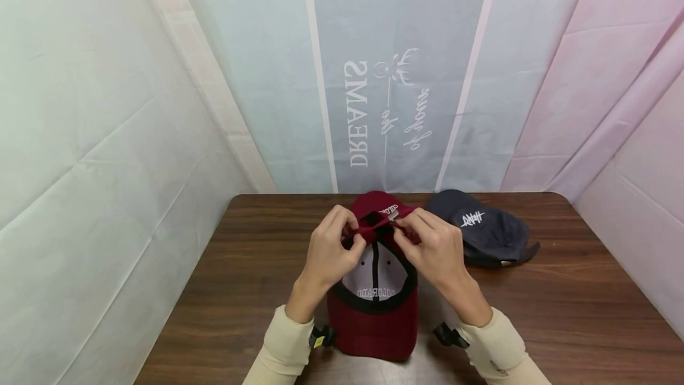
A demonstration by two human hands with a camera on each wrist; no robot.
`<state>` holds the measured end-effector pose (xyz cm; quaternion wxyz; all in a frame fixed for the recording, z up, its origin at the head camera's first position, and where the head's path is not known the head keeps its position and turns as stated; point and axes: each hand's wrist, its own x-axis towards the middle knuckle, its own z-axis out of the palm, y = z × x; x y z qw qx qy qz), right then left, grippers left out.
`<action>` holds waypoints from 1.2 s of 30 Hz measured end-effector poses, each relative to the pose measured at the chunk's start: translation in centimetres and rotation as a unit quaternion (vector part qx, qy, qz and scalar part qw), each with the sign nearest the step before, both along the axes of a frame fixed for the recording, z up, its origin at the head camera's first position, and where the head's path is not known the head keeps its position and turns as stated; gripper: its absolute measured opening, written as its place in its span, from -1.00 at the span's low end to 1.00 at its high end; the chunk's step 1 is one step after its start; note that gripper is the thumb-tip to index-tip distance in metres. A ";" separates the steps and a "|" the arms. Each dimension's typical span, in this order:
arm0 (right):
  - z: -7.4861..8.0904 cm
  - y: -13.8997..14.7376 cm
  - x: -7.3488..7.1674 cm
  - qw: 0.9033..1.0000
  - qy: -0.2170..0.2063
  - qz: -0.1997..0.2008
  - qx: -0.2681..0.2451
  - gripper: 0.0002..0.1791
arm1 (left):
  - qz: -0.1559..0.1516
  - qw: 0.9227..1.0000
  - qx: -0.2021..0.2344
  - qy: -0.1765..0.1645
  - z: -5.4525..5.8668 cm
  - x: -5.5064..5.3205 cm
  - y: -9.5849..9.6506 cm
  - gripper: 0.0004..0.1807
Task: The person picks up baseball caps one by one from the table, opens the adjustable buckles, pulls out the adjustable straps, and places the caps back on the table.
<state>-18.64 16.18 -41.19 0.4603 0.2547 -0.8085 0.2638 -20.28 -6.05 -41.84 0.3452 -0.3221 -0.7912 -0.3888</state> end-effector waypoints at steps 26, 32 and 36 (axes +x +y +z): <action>-0.4 -0.9 0.2 0.999 0.003 0.046 0.023 -0.97 | -0.038 0.999 -0.023 0.008 0.4 0.5 1.9 -0.80; -0.5 -1.1 0.3 0.999 0.006 0.036 0.030 -0.90 | -0.052 0.999 -0.003 0.016 0.3 0.4 1.9 -0.81; -0.5 -1.2 0.3 0.999 0.008 0.036 0.031 -0.93 | -0.057 0.998 0.005 0.026 0.3 0.3 1.9 -0.81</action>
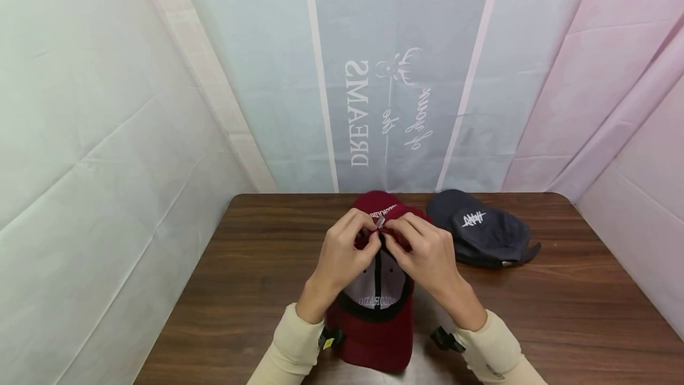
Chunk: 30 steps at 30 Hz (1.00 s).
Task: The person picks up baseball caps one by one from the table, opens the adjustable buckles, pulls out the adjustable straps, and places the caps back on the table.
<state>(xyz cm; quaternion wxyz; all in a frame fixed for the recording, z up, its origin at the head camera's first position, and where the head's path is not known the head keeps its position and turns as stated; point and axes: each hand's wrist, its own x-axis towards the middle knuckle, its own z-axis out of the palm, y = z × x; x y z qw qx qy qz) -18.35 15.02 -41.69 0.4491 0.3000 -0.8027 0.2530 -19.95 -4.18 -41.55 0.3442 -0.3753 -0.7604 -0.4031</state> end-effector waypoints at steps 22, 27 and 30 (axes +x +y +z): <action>-0.1 0.0 0.2 1.000 -0.011 -0.003 -0.002 -0.93 | 0.002 0.999 0.022 0.043 0.2 -0.2 -0.2 -0.79; 0.0 0.0 0.3 1.000 -0.006 -0.004 0.000 -0.93 | 0.002 0.999 0.025 0.043 0.2 -0.1 -0.1 -0.74; 0.1 0.0 0.4 1.000 -0.005 -0.006 0.000 -0.95 | -0.002 0.999 0.025 0.041 0.2 -0.1 -0.2 -0.78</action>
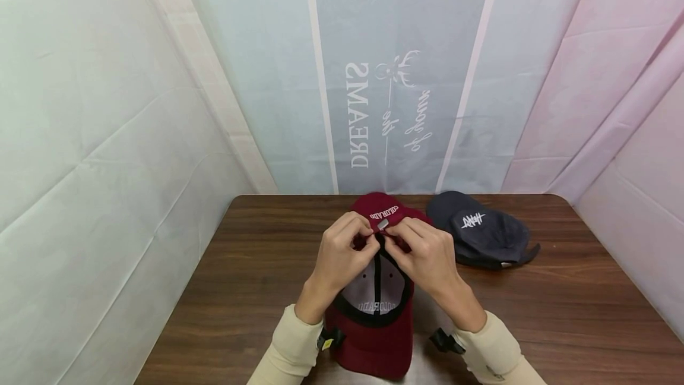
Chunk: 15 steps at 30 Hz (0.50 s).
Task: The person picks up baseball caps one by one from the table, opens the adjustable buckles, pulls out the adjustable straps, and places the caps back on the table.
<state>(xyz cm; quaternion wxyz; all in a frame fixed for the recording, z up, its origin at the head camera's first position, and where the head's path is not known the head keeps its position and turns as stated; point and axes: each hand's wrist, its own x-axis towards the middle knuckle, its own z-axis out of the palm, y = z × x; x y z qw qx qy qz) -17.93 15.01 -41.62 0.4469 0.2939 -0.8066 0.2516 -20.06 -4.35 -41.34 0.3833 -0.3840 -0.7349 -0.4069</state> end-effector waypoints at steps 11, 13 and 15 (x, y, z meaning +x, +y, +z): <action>0.0 0.3 -0.2 1.000 0.011 -0.012 -0.010 -0.85 | -0.001 1.000 0.004 0.000 -0.1 0.0 -0.4 -0.79; 0.0 0.5 -0.3 1.000 0.015 -0.015 -0.013 -0.85 | -0.002 1.000 0.006 -0.002 -0.1 0.0 -0.7 -0.78; 0.1 0.7 -0.4 1.000 0.016 -0.017 -0.015 -0.91 | -0.001 1.000 0.007 -0.002 -0.2 -0.1 -0.9 -0.78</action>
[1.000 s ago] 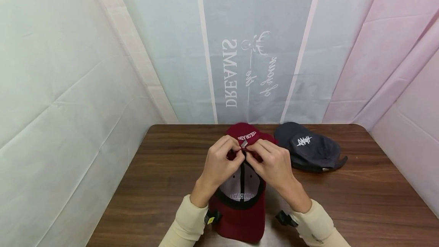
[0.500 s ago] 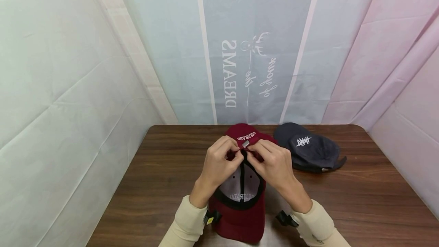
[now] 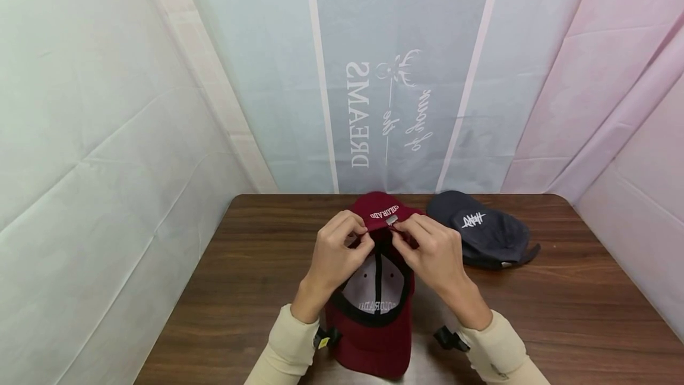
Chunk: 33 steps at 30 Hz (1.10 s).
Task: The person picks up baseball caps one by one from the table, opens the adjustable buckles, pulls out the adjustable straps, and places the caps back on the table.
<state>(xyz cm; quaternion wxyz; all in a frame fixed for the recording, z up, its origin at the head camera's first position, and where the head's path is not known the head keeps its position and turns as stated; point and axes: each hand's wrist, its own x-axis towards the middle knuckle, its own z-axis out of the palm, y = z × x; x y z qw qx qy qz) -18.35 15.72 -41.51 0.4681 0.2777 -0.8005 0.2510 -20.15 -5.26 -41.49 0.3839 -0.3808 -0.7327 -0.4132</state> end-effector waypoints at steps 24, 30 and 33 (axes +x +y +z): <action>0.1 0.9 -0.2 1.000 0.006 -0.020 -0.017 -0.93 | 0.000 0.999 0.036 -0.006 0.1 -0.4 -1.4 -0.81; 0.1 1.1 -0.2 0.999 -0.015 -0.020 -0.025 -0.93 | -0.003 0.999 0.031 -0.013 0.2 -0.5 -1.6 -0.85; 0.1 1.1 -0.3 0.999 -0.029 -0.018 -0.030 -0.92 | 0.001 1.000 0.021 -0.017 0.2 -0.4 -1.6 -0.88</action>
